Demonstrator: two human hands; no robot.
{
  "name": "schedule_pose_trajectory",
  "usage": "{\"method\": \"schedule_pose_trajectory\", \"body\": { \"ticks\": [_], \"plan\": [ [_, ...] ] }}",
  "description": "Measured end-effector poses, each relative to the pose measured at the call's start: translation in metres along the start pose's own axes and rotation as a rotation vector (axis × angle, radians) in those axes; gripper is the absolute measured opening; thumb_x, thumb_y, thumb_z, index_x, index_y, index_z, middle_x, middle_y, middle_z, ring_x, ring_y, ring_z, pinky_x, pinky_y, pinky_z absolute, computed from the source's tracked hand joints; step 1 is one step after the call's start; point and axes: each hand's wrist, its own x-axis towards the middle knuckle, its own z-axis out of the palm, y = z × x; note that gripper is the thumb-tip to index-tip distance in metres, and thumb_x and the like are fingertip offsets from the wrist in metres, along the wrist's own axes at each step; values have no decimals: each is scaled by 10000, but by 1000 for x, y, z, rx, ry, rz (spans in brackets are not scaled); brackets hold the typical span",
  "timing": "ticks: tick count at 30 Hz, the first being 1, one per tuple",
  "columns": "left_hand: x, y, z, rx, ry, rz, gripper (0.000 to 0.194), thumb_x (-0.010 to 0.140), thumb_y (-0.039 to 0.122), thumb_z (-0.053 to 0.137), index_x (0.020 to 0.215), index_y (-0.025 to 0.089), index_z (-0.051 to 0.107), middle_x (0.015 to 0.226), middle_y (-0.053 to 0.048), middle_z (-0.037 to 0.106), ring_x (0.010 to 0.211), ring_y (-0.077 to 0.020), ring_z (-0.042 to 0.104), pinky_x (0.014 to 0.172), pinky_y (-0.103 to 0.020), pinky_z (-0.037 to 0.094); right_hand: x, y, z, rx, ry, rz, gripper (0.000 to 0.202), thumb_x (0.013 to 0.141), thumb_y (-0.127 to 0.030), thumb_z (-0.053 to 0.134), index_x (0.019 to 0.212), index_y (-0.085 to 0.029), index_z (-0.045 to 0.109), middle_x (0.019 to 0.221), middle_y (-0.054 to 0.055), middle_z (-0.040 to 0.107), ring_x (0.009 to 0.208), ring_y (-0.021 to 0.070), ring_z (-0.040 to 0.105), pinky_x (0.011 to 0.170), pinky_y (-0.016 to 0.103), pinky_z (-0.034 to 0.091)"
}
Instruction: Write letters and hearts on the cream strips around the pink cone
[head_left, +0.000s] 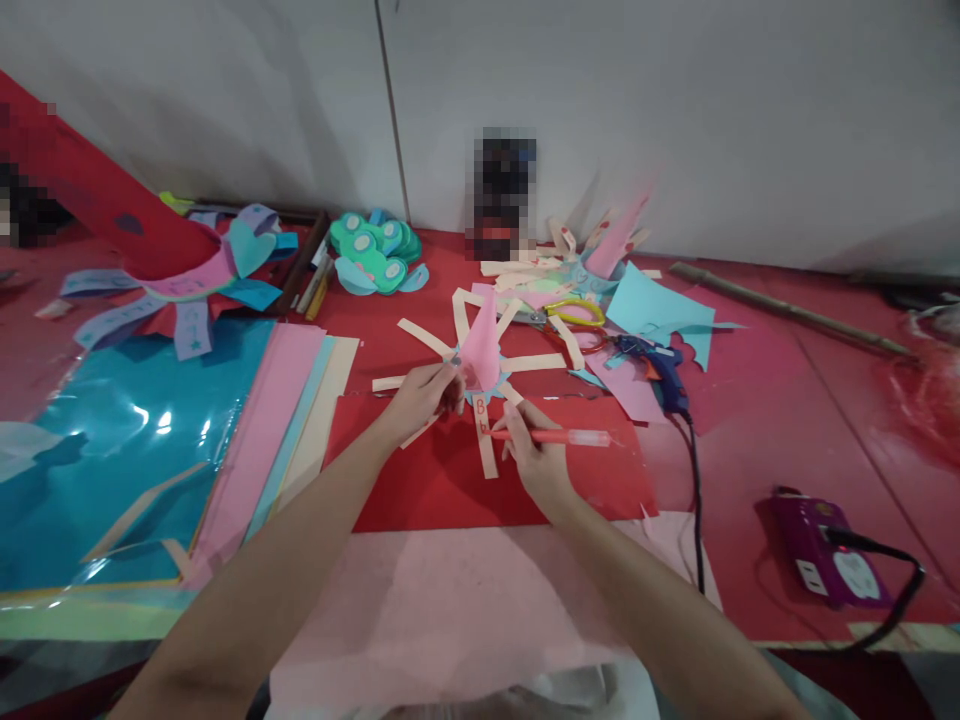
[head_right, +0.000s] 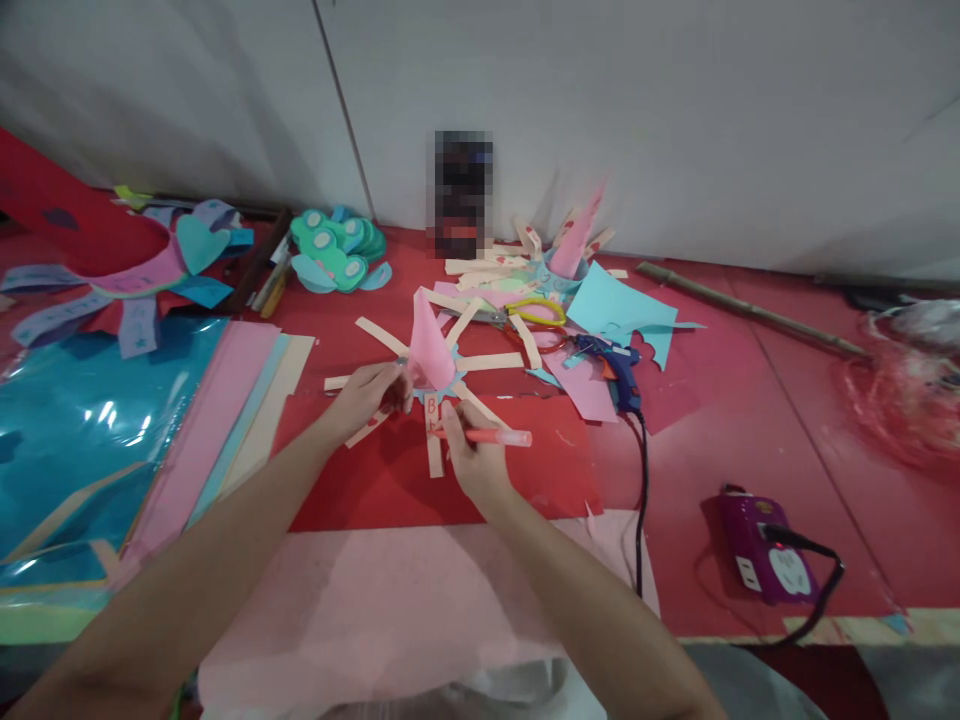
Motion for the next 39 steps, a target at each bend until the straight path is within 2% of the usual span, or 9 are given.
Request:
{"method": "schedule_pose_trajectory", "body": {
  "ticks": [5,9,15,25,30,32,34,36,39],
  "plan": [
    [0,-2,1,7,8,2,403,886,439,432,585,182,504,475,-2,565,404,-80,454,441,-194,383,-2,2,-1,6,-9,-8,440,883,-548,503,607,-205,498,511,-59,396,456,73,374,467,245,325],
    [0,-2,2,5,17,7,400,883,446,418,591,184,496,483,-8,570,416,-81,452,451,-195,383,0,1,-3,26,12,5,434,873,-560,513,631,-201,523,485,-68,397,415,63,357,438,240,302],
    [3,-5,1,1,14,2,409,887,480,412,615,187,493,490,-7,573,422,-88,460,454,-204,371,2,0,-9,35,44,28,429,871,-558,520,638,-198,527,507,-57,460,417,63,387,450,233,345],
    [2,-2,1,23,8,-9,389,894,423,394,597,189,484,487,1,569,411,-80,461,452,-201,358,0,-1,-10,-28,44,-22,425,892,-545,494,650,-199,543,465,-70,416,415,71,407,464,234,348],
    [2,-2,1,42,13,5,402,890,444,394,590,192,483,482,-3,568,417,-86,470,455,-202,372,12,-7,-24,-126,133,-30,406,887,-525,514,642,-203,547,468,-61,437,456,87,456,499,244,381],
    [2,-2,1,52,13,15,401,880,450,401,585,192,484,480,-6,567,413,-88,471,445,-203,371,21,-12,-33,-167,171,-96,374,881,-489,543,640,-204,552,524,-42,495,534,99,508,573,252,440],
    [2,-2,1,63,21,32,399,876,452,397,585,193,483,476,-7,560,400,-89,465,428,-205,361,29,-15,-43,-191,173,-154,277,880,-450,554,774,-206,632,675,-3,607,662,123,590,678,275,500],
    [1,-2,1,80,43,64,398,882,449,382,592,194,478,481,-5,550,398,-87,455,424,-206,357,34,-16,-49,-280,122,-164,251,880,-439,550,889,-209,651,831,38,677,717,139,617,729,302,525],
    [-1,-2,1,127,101,146,394,899,437,365,614,192,484,515,1,536,437,-86,448,456,-207,375,35,-13,-50,-439,103,-201,282,893,-465,506,849,-218,635,811,54,682,757,172,640,718,323,532]
  ]
}}
